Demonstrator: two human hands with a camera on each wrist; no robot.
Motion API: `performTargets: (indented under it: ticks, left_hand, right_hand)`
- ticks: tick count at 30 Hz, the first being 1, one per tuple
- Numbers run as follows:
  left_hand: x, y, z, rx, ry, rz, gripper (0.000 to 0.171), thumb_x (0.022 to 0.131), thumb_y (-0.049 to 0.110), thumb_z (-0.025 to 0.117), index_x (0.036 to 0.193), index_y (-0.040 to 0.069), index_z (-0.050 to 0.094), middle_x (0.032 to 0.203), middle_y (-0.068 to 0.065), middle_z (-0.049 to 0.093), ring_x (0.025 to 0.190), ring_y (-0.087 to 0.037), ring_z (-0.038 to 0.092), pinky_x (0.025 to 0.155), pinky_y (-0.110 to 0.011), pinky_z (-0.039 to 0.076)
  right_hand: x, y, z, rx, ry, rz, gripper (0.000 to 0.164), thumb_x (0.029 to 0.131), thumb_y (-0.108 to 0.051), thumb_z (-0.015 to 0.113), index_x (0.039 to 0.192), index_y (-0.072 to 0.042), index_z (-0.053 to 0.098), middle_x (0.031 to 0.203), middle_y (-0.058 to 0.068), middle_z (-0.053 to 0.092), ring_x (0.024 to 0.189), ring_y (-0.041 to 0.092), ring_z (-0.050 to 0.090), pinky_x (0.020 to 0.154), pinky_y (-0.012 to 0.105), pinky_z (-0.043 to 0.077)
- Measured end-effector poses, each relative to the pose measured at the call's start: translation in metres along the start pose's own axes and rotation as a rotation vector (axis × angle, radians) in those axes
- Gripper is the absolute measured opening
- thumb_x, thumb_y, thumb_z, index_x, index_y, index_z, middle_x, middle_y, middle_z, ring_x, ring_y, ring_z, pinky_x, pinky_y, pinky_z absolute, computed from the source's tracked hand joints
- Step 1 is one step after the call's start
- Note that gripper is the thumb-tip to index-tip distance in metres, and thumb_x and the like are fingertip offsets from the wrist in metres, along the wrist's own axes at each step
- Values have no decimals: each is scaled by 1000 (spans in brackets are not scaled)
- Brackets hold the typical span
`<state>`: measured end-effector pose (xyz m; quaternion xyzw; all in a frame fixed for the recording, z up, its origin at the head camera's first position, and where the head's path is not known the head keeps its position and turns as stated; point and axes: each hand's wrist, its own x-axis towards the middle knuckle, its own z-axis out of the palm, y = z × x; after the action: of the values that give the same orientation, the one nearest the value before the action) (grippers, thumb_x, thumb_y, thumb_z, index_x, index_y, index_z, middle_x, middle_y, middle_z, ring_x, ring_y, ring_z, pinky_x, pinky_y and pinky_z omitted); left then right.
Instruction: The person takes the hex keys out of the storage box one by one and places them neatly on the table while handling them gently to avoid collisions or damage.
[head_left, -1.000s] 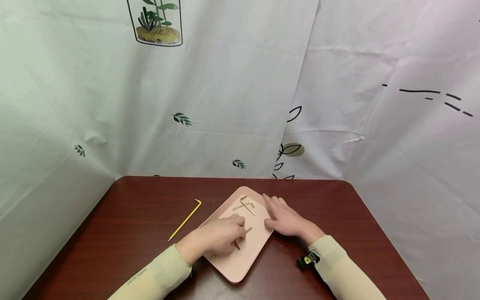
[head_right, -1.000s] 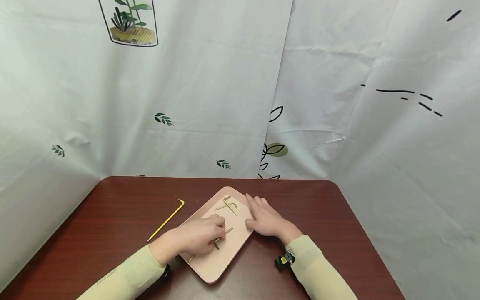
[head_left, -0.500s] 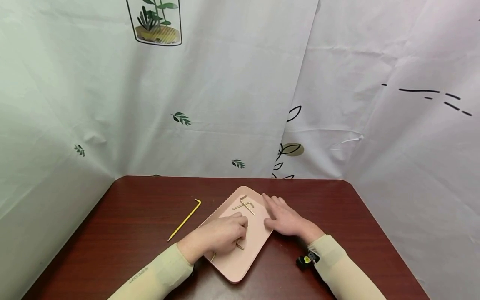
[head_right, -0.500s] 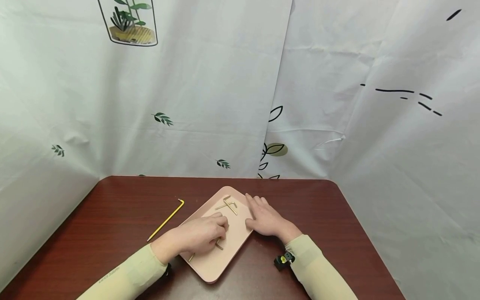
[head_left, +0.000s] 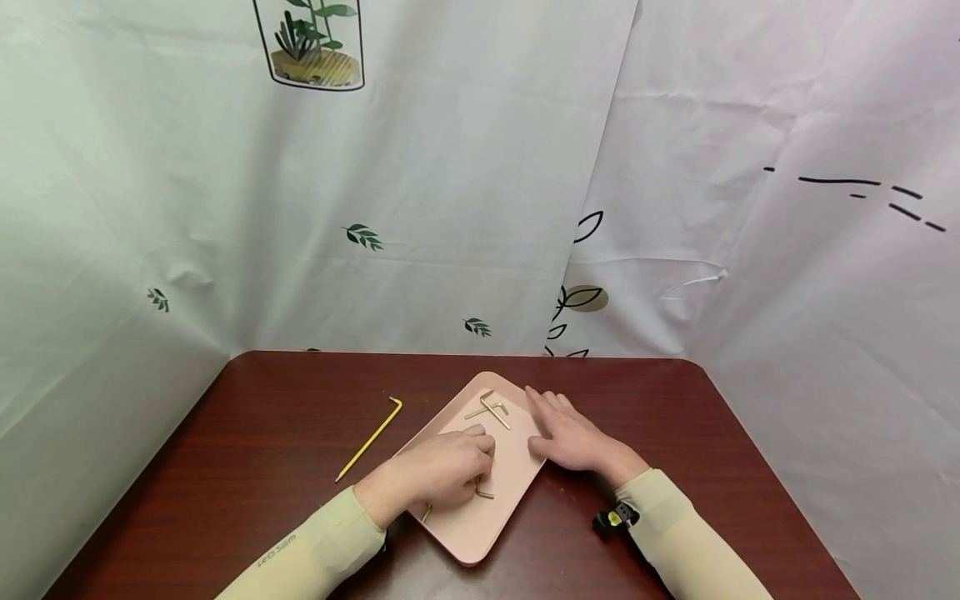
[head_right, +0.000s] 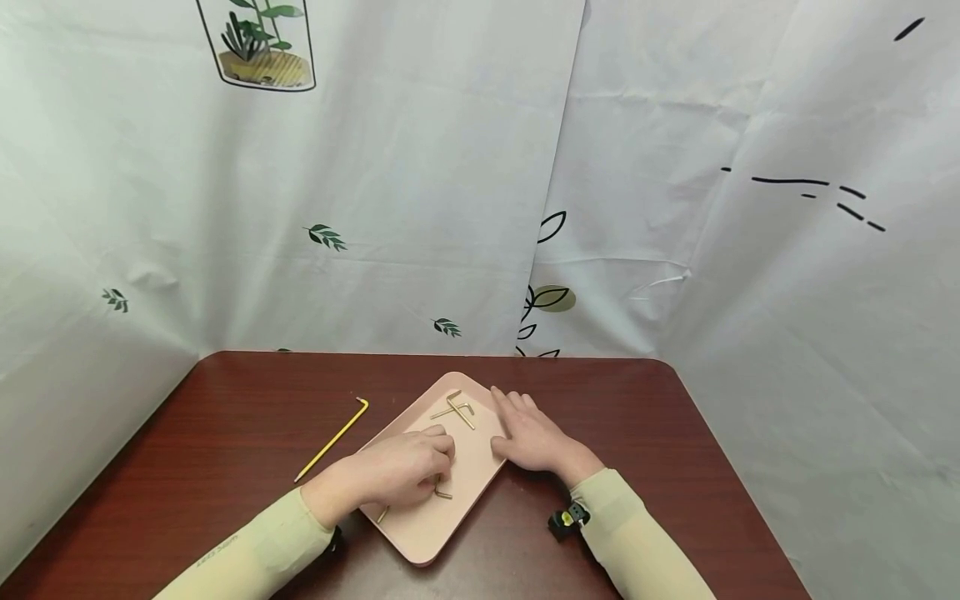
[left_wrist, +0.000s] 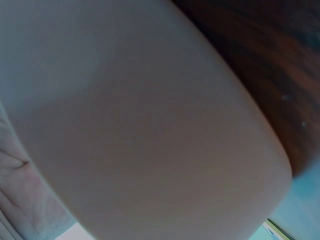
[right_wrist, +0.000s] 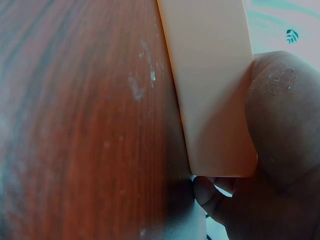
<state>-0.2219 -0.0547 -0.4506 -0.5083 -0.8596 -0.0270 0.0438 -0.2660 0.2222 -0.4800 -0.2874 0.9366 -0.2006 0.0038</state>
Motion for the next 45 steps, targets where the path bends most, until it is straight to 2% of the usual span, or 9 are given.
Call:
performTargets:
  ticks: [11,19,24,36,45]
  left_hand:
    - [0,0,1,51,22,32,21,92,14,84,79,28,76,91,13,59,93,-11,56,84,-26,49]
    - [-1,1,1,77,21,33,14,93,23,86,85,32,79,91,16,59,93,-8,56,84,-25,48]
    - [-1,2,2,86,23,39,14,93,27,86,84,33,78,88,15,59,90,-8,57,81,-24,47]
    - [-1,2,3,55,8,27,19,96,23,85,82,30,74,84,14,58,84,-8,59,75,-24,47]
    - [-4,3,4,33,12,8,22,99,22,82,82,30,70,82,15,56,77,-10,54,70,-22,44]
  right_hand:
    - [0,0,-1,3,2,-1,88,95,-26,67,171,4,32,129,11,56,118,28,48,101,47,47]
    - [0,0,0,0,6,0,88,95,-25,67,170,4,33,127,11,56,116,28,48,101,47,47]
    - [-1,-1,0,2,7,2,88,95,-25,67,170,5,33,127,11,56,116,28,48,101,47,47]
    - [-1,-2,-1,14,7,16,88,95,-25,67,171,5,33,131,14,56,118,30,48,103,49,46]
    - [-1,-3,-1,15,13,17,88,94,-24,67,170,5,33,129,13,56,117,29,47,102,48,46]
